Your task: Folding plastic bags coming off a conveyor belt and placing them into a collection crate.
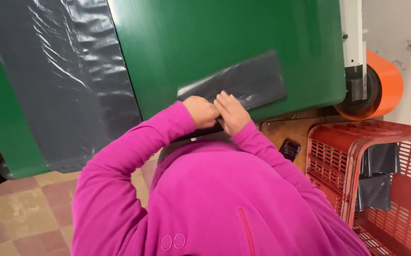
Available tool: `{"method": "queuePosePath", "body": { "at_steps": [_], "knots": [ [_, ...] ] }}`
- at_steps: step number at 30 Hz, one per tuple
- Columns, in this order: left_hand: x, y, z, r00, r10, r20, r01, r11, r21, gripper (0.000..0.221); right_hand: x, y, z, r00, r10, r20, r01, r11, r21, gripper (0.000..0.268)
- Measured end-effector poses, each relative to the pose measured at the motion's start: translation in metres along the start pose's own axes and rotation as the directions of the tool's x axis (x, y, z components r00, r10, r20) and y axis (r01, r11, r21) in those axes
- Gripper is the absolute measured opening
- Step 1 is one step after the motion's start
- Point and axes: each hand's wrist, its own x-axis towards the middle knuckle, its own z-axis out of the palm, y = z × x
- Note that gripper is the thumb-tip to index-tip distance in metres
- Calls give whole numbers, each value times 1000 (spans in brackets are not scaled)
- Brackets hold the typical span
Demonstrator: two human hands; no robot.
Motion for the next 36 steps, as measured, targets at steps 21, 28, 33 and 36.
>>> {"method": "queuePosePath", "body": {
  "at_steps": [21, 28, 33, 36],
  "knots": [
    [57, -10, 35, 701, -666, -253, 326, 616, -717, 30, -92, 105, -14, 493, 732, 470, -384, -301, 873, 46],
    [-144, 20, 34, 494, -685, -536, 389, 725, -568, 40, -16, -45, 5, 924, 317, -216, -280, 942, 182, 47],
    [-311, 42, 89, 481, -620, -620, 597, 749, -287, 69, 29, -139, 105, 855, -512, 79, 513, 859, 11, 55],
    [-389, 34, 118, 512, -642, -571, 726, 678, -111, 84, 45, -168, 150, 799, -540, 263, 588, 793, -159, 62]
  ]
}}
